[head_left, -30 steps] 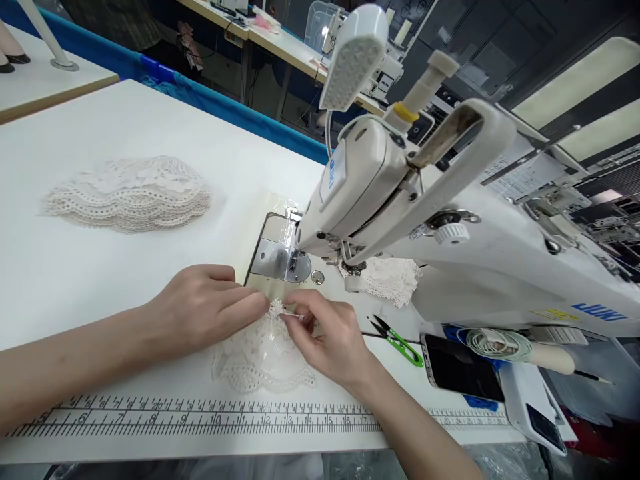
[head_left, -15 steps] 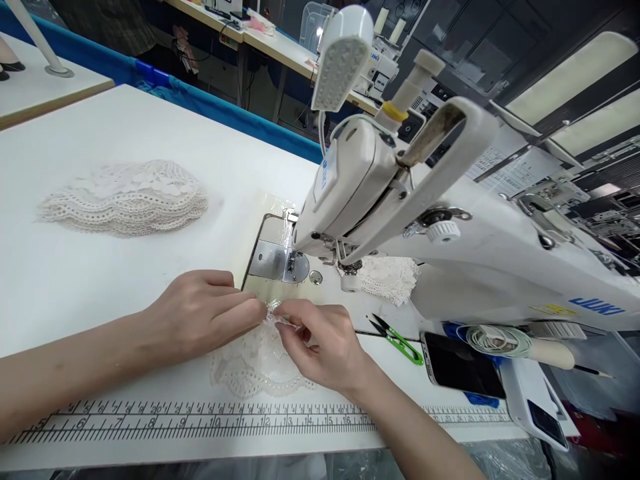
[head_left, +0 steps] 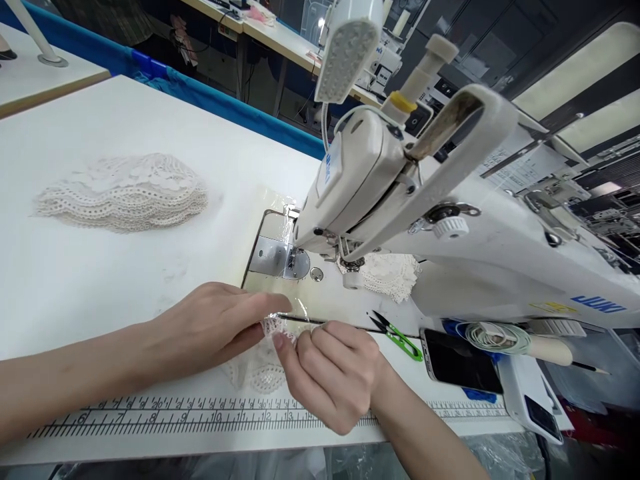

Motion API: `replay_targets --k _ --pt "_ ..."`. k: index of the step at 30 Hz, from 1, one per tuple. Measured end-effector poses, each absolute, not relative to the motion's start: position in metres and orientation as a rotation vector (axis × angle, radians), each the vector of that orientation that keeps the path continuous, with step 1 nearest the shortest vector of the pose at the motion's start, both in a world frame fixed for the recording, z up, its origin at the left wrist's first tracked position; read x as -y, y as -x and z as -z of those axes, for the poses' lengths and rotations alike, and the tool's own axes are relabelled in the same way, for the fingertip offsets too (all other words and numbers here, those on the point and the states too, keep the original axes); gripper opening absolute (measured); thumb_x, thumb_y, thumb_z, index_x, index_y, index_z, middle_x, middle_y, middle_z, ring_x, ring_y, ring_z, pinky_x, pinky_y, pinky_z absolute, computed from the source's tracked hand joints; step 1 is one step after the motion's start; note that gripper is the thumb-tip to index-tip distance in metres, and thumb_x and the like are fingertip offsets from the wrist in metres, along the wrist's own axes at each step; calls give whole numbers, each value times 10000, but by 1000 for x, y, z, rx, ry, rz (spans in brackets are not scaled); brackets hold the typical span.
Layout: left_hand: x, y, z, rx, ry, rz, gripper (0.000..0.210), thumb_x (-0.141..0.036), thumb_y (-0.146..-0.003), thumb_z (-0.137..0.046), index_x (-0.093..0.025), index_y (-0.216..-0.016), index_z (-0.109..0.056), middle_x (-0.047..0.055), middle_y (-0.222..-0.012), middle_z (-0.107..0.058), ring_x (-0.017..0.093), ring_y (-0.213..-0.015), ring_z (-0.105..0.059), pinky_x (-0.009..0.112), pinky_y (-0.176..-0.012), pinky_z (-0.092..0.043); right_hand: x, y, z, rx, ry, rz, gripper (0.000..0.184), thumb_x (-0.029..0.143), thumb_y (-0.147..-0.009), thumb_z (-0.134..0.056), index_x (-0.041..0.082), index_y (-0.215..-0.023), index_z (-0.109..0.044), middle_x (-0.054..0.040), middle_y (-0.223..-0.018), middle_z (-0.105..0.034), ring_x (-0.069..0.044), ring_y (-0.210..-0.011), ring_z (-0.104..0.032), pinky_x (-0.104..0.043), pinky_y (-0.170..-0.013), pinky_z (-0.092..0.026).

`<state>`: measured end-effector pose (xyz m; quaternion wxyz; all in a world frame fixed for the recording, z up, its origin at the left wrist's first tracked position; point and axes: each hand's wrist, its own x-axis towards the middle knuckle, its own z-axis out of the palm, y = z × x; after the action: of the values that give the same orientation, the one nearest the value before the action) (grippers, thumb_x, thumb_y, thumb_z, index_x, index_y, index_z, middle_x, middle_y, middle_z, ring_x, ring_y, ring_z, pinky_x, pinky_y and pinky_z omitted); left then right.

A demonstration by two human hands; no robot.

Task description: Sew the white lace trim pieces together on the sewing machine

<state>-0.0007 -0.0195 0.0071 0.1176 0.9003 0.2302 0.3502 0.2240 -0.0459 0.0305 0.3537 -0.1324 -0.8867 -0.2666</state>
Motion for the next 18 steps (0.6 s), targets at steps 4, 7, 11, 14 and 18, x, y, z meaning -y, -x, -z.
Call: replay_targets --k 4,7,11,14,18 --pt "21 1 -2 -623 -2700 -1137 282 -149 -1063 -449 -236 -1283 -604 -80 -672 -567 87 -495 -521 217 -482 -401 47 -225 -31 2315 331 678 253 26 -865 -763 188 -682 -696 34 -562 -556 -74 -480 -501 -239 -353 -345" --pt "22 1 0 -664 -2629 -1177 208 -142 -1066 -474 -208 -1157 -648 -66 -698 -614 72 -516 -547 194 -499 -429 46 -226 -30 2322 309 682 240 30 -857 -774 181 -695 -681 32 -572 -561 -77 -485 -520 -232 -349 -342" --pt "23 2 -7 -691 -2487 -1072 246 -167 -1073 -460 -198 -1012 -696 -44 -716 -685 64 -497 -552 183 -476 -422 48 -226 -32 2312 313 656 249 15 -865 -756 192 -711 -673 57 -551 -561 -61 -456 -495 -228 -343 -323" --pt "21 3 -10 -698 -2380 -850 271 -153 -1031 -503 -217 -884 -721 -60 -655 -698 65 -484 -590 175 -463 -411 49 -227 -31 2372 544 376 243 41 -937 -692 206 -761 -664 83 -531 -584 -48 -423 -477 -228 -353 -320" --pt "19 3 -5 -905 -2507 -747 226 -165 -968 -556 -214 -789 -684 -61 -564 -646 107 -425 -537 239 -421 -339 46 -225 -21 2297 1016 -265 182 138 -1028 -597 196 -896 -709 47 -716 -760 -66 -538 -640 -204 -480 -457"
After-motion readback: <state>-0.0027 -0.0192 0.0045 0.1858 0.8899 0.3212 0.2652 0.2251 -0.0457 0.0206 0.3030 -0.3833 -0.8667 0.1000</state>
